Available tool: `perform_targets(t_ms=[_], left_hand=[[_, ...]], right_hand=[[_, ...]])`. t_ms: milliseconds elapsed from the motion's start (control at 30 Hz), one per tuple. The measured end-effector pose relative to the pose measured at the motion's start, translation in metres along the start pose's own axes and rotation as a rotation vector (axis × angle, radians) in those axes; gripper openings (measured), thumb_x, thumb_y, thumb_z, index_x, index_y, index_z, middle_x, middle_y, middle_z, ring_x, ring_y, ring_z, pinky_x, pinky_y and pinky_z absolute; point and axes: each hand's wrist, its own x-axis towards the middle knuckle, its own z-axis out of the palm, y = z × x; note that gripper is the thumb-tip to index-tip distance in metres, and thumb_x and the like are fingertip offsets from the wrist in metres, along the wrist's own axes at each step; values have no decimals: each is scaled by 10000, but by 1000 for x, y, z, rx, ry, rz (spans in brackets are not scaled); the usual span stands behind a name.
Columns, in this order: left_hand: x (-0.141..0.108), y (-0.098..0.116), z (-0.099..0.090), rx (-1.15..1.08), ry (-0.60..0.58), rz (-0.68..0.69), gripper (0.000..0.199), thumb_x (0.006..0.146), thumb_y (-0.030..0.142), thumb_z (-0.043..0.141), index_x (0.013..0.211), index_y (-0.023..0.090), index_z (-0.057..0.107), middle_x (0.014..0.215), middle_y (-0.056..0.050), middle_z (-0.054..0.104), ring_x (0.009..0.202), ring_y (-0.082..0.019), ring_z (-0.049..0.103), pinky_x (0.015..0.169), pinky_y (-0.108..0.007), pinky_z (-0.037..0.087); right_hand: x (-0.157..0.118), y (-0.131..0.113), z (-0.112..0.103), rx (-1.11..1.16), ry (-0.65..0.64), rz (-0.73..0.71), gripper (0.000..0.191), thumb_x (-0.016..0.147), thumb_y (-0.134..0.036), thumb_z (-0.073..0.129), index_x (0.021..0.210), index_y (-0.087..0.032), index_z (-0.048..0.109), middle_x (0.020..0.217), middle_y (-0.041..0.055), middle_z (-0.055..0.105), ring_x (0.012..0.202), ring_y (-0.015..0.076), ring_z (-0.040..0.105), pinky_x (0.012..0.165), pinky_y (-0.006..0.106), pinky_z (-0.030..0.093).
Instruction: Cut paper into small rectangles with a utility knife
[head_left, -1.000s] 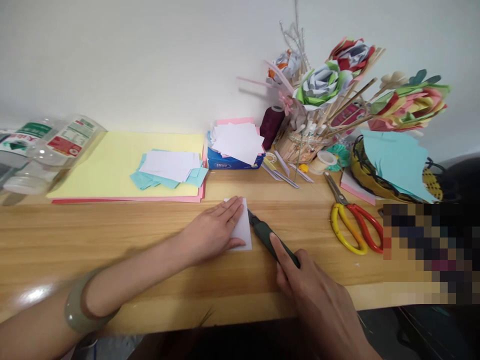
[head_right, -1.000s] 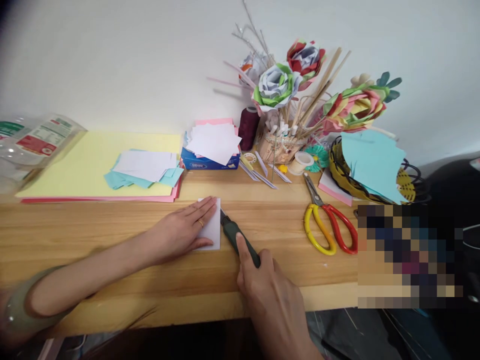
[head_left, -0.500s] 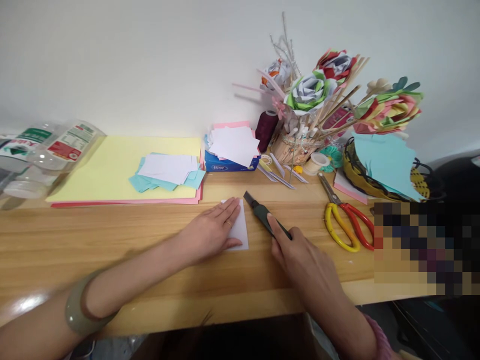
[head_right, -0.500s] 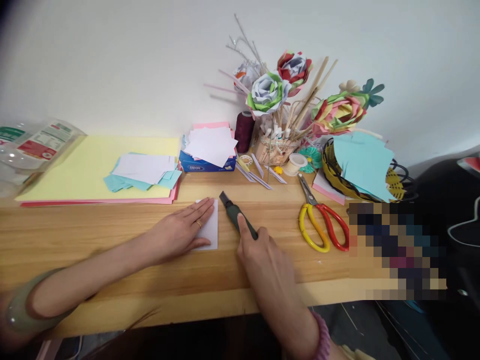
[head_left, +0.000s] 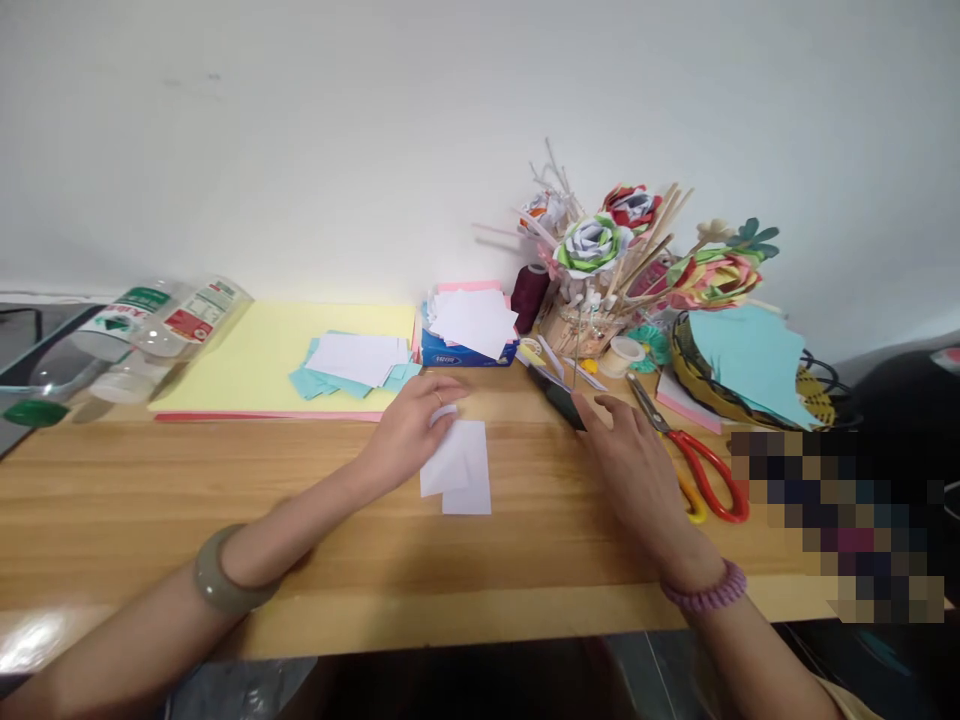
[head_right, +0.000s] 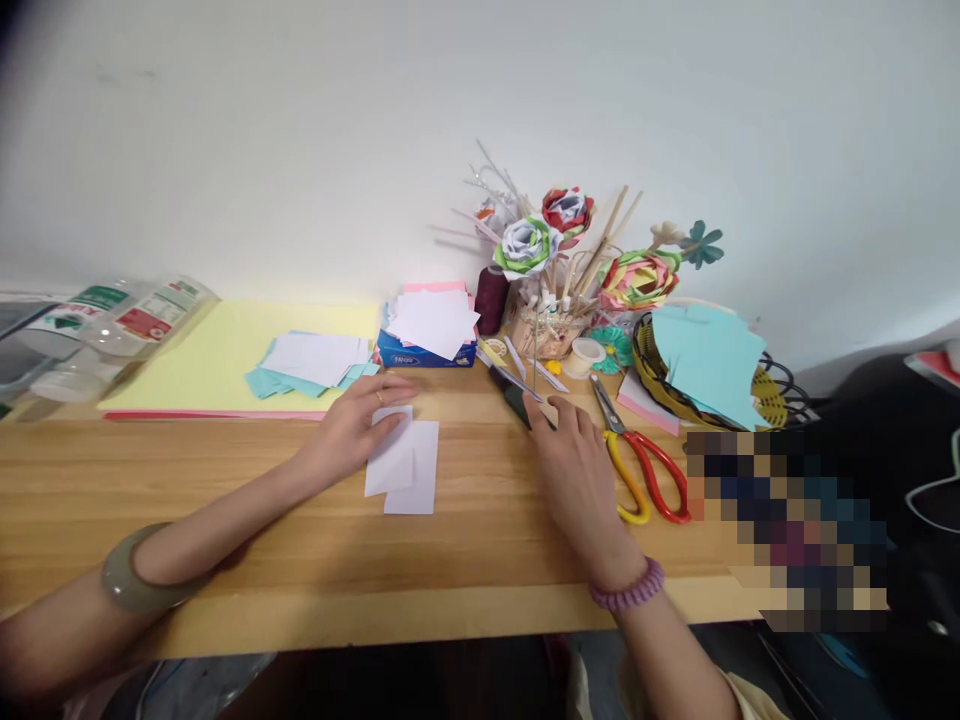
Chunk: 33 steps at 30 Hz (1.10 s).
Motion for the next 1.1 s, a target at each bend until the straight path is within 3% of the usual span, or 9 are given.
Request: perform_targets(t_ms=[167,367,500,667,767,867,967,1033,1100], left_hand=[[13,-1,-1,157,-249,-75,501,683,202,725,1156,149,569,1181,-118,568,1109,-310,483,901,-435,446],[23,2,-4,134,-400,-85,174,623,241,763,757,209,655,804,-27,655,942,-276,573,742,-325,472],[19,8,-8,54,-376,-100,129,615,233,758,697,233,658,795,10,667,909,-232,601,728,-273,455],[15,-12,-39,17,-127,-361,166,785,358,590,865,215,619,752,12,653,675,-176,627,576,-249,459],[14,-43,-67,104,130,-578,317,822,406,513,1045,182,535,882,-66,638,813,-247,625,652,-333,481],[11,-72,-85,169,282,-678,553,739,436,626,1169,131,457,1103,-167,569,1090,-346,515,850,-457,443],[4,-91,-90,220,560,-650,588,732,369,646,1206,98,427,1268,-215,420,1257,-371,337,1016,-514,306],[0,-96,-89,200,717,-576,531,746,316,627,1203,130,432,1282,-183,384,1275,-344,314,1060,-506,259],[-2,-94,-86,157,755,-455,458,773,279,584,1191,161,439,1254,-150,400,1255,-318,345,1060,-509,267]], right_hand=[[17,-8,-10,127,72,-49,431,903,-220,417,1320,-111,439,1193,169,523,1107,270,493,901,416,446],[32,-27,-9,260,95,-132,386,890,-206,418,1257,-120,498,1182,172,526,1120,266,504,900,427,455],[44,-35,-6,319,102,-181,357,881,-192,428,1221,-147,528,1150,138,548,1080,235,533,898,401,460],[69,-39,-4,352,124,-193,348,875,-203,450,1209,-167,542,1112,116,578,1049,228,544,893,394,455],[85,-42,-2,353,132,-187,361,882,-209,451,1231,-150,522,1141,123,575,1074,231,530,894,387,451],[100,-46,1,332,139,-178,400,878,-204,479,1260,-84,488,1188,167,559,1112,250,507,924,396,430],[109,-50,7,304,150,-180,437,866,-193,519,1266,-24,467,1252,222,519,1177,283,463,979,433,384],[112,-51,12,295,156,-195,372,875,-185,515,1225,-59,507,1245,195,534,1170,264,477,983,438,383],[114,-50,18,299,166,-212,295,885,-233,524,1161,-131,550,1201,120,567,1099,221,531,939,436,424]])
